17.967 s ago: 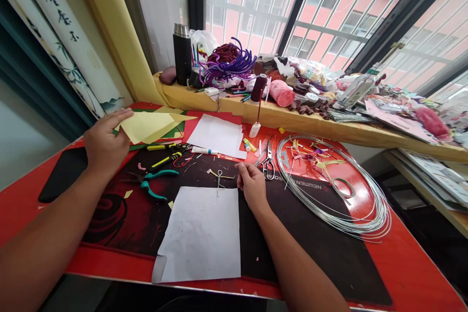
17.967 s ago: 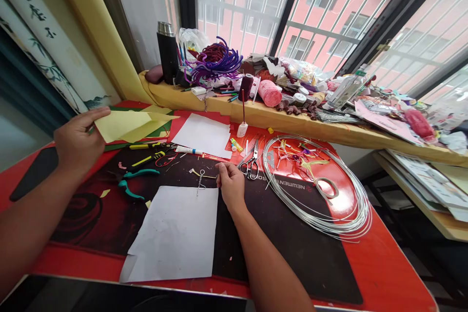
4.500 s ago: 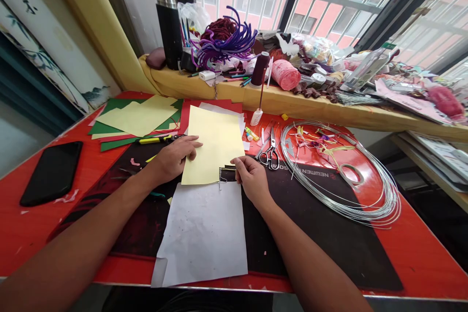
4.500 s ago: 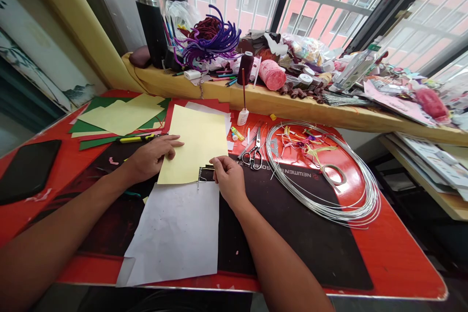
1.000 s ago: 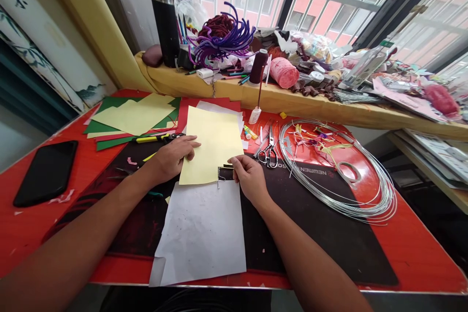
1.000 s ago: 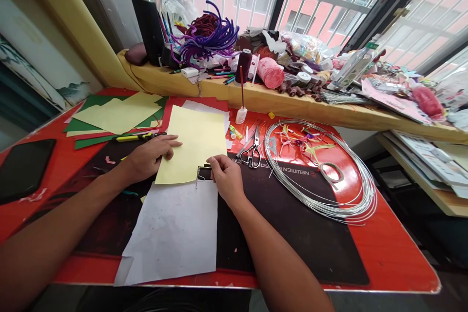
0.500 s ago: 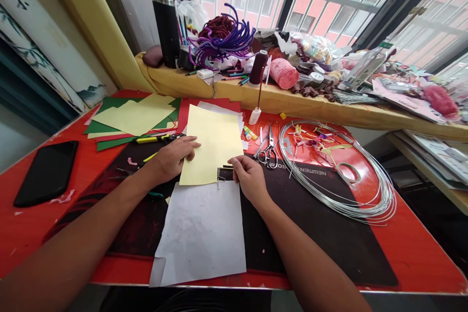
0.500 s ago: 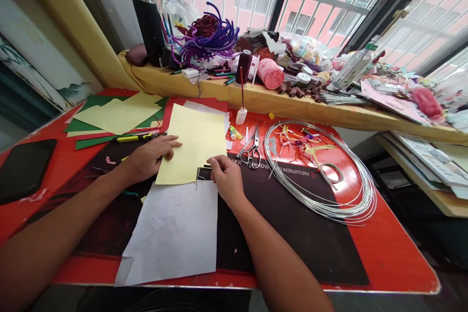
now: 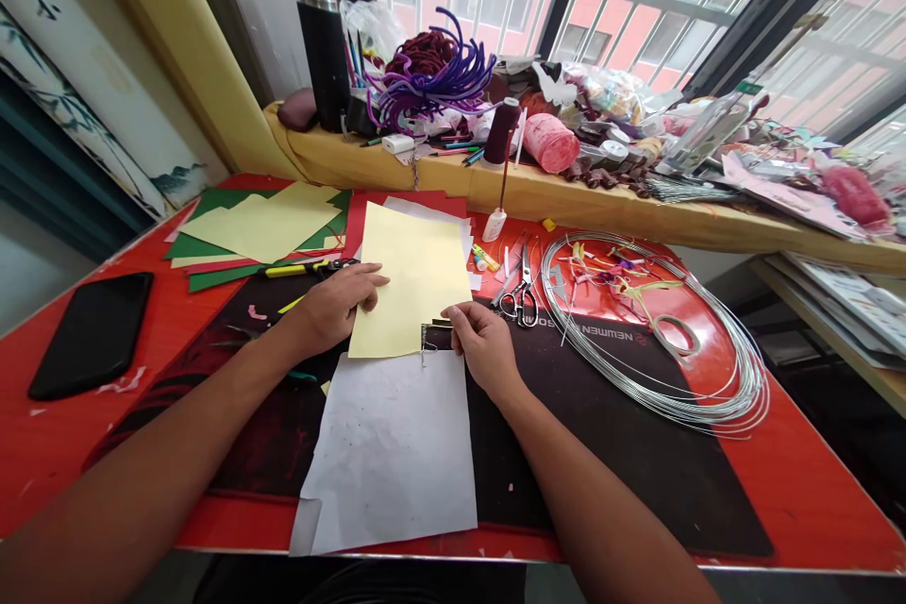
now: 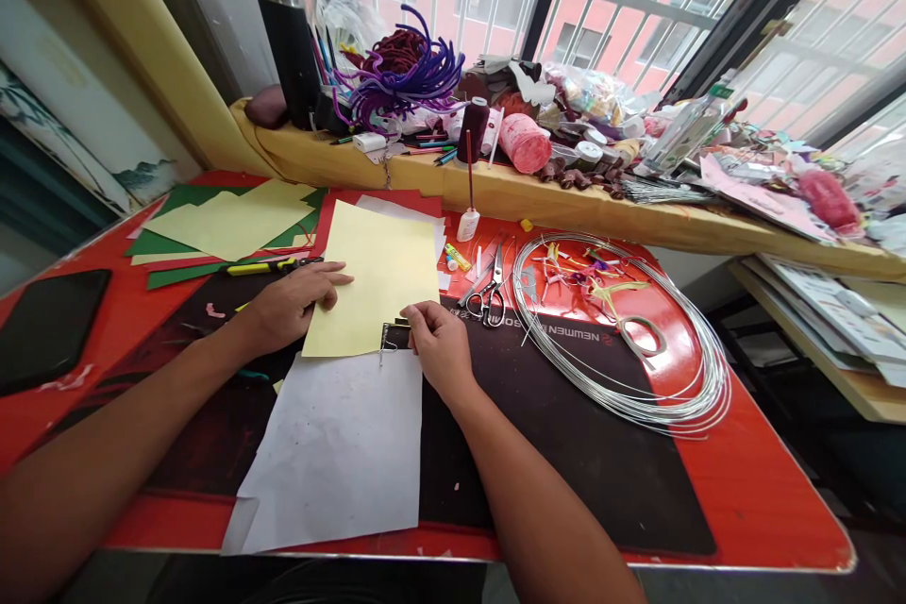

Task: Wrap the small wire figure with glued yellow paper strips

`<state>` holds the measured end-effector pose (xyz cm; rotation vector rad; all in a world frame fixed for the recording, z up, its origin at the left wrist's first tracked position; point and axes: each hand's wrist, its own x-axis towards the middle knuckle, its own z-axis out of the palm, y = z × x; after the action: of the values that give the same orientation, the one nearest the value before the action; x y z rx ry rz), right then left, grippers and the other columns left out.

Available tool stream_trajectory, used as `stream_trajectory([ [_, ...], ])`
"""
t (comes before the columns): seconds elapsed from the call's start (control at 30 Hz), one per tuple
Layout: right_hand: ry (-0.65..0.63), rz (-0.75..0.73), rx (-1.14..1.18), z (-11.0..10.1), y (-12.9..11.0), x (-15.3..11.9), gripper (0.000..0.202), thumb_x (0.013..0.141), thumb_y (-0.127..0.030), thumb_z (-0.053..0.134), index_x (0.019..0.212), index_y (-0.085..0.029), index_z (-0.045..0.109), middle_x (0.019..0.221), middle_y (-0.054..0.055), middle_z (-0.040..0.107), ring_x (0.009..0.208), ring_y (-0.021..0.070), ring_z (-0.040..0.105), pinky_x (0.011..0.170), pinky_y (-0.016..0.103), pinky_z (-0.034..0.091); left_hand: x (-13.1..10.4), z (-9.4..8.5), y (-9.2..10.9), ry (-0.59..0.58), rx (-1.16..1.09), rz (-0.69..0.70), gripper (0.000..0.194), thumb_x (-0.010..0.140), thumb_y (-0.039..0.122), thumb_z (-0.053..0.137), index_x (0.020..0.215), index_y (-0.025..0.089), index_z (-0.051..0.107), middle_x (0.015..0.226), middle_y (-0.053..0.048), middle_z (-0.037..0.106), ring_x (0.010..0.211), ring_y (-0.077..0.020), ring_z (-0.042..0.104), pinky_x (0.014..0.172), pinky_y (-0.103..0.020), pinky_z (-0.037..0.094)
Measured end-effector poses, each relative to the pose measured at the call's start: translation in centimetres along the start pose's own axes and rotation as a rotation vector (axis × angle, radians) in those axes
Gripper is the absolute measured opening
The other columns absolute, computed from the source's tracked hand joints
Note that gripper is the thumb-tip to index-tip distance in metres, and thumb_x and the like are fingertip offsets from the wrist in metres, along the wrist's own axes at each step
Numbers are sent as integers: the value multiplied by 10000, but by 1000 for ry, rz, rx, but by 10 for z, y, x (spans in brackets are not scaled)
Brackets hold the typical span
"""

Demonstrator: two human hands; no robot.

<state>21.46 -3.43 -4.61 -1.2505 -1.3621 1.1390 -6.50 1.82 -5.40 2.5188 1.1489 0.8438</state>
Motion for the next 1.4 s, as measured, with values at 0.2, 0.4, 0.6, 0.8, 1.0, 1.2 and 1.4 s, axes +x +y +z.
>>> stream_trajectory([
  [0.2,-3,2,-6,0,0,0,324,953,-505,625,866,-210,727,539,-49,558,478,140,483,513,272,388,0,-1,0,-5,-13,-8,206,782,67,470,808,248,564,1324,-93,757,1461,-299,546,1177,-570,507],
  [0.4,-8,-12,-18,0,-1,-1,319,971,-486,612,873,-207,729,536,-54,552,481,134,465,524,268,381,0,-1,1,-1,2,8,194,803,70,463,796,251,531,1327,-99,757,1467,-305,542,1159,-551,526],
  [0.6,-2,-2,-6,0,1,0,324,958,-502,629,875,-207,733,535,-56,549,482,134,484,523,263,403,1,0,1,0,-17,-20,200,744,80,481,786,258,563,1333,-84,759,1458,-313,551,1182,-560,514],
  [0.8,6,-9,7,0,-1,0,339,953,-515,637,864,-203,734,527,-53,551,471,131,477,509,259,398,0,0,-2,2,-9,0,192,772,82,468,798,257,543,1330,-81,757,1464,-302,546,1160,-556,528],
  [1.0,5,-5,4,0,-2,0,333,954,-505,638,865,-198,732,533,-50,553,478,131,482,526,262,403,0,2,-3,12,6,38,197,828,74,431,800,254,506,1299,-80,759,1467,-276,544,1163,-522,525],
  [1.2,2,-3,4,1,-1,0,325,954,-498,632,870,-197,722,536,-51,550,483,134,481,531,264,404,0,1,-7,-4,-14,38,211,816,59,439,807,254,519,1281,-73,761,1476,-272,533,1173,-514,519],
  [1.4,3,9,-6,0,-1,0,331,951,-508,630,874,-201,723,537,-52,554,485,137,487,535,266,403,0,1,-11,-39,-5,46,230,795,35,461,821,247,548,1320,-74,751,1492,-282,511,1184,-519,508],
])
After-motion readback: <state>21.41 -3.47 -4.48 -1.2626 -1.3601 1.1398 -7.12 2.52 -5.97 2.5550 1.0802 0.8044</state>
